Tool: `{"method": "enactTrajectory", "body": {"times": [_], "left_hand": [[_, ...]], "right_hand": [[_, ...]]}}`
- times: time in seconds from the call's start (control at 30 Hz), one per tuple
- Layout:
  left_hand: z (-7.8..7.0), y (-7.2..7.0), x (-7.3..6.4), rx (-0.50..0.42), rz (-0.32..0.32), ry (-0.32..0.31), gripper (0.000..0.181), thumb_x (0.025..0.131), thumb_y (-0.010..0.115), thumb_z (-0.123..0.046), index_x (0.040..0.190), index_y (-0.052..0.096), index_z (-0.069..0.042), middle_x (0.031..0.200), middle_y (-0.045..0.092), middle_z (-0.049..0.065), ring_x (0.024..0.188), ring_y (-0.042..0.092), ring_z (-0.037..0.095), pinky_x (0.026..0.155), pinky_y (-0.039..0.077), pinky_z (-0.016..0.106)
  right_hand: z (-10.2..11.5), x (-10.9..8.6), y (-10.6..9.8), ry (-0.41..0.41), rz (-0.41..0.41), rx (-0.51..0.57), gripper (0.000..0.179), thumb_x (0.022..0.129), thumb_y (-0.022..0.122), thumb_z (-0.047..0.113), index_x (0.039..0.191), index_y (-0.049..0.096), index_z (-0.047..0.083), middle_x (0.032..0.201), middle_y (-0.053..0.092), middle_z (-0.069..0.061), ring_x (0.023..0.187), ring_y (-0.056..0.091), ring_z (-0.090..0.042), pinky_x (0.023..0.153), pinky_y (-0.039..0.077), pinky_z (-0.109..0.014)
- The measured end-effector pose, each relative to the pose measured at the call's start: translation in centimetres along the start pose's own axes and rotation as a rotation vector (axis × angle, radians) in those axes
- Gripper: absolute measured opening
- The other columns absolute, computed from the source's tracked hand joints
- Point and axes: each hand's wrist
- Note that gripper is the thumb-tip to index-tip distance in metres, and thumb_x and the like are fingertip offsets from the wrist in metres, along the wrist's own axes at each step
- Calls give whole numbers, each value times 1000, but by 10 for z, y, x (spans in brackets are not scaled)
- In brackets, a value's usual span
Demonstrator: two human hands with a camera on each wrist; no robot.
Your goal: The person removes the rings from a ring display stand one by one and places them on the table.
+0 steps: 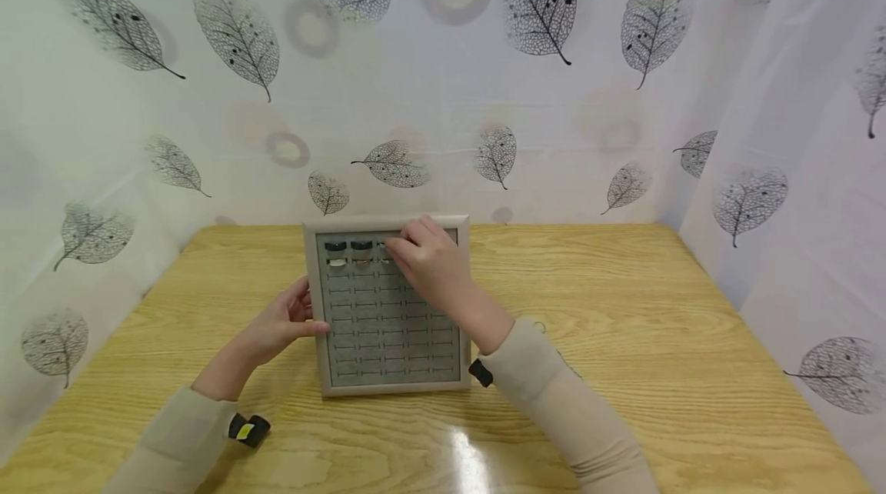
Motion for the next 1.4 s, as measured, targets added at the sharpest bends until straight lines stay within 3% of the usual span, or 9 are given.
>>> {"method": "enactTrajectory", "body": {"times": [0.53,0.9,1.03,1.17,1.4], "left_hand": [[-2,1,1,-23,-4,-7,79,78,65,-2,138,13,1,121,43,23,102,52,21,82,45,33],[-1,1,1,-25,-16,-22,79,78,65,-2,138,15,-1,123,42,23,104,51,21,83,44,33],[-1,1,2,-12,-13,-9,78,78,65,-3,138,16,-1,122,43,22,104,51,22,83,45,33],[0,0,2,-11,-2,4,77,78,65,-2,138,15,0,122,43,23,103,51,22,82,45,33],[-1,0,2,-7,-11,-9,78,78,66,-3,138,16,0,122,43,23,104,51,22,83,44,33]], "right_hand": [[-1,-2,4,-44,-45,29,4,75,65,0,74,62,-1,69,46,-6,60,38,-22,56,33,-31],[-1,-1,-10,-30,-73,156,6,80,63,2,76,63,-3,71,47,-7,63,41,-21,56,35,-29],[-2,-4,-20,-56,-88,134,8,79,65,4,74,64,-2,66,46,-5,59,39,-19,54,33,-30],[-5,-11,-31,-102,-91,93,17,85,59,11,72,64,0,63,45,-3,55,39,-18,52,31,-31],[-8,-32,-50,-115,-16,23,28,91,50,17,74,65,1,65,47,-2,57,40,-18,54,31,-32]]}}
Point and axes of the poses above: each hand's wrist, its own x-axis towards the middle knuckle, its own y-axis out of the palm, z = x × y
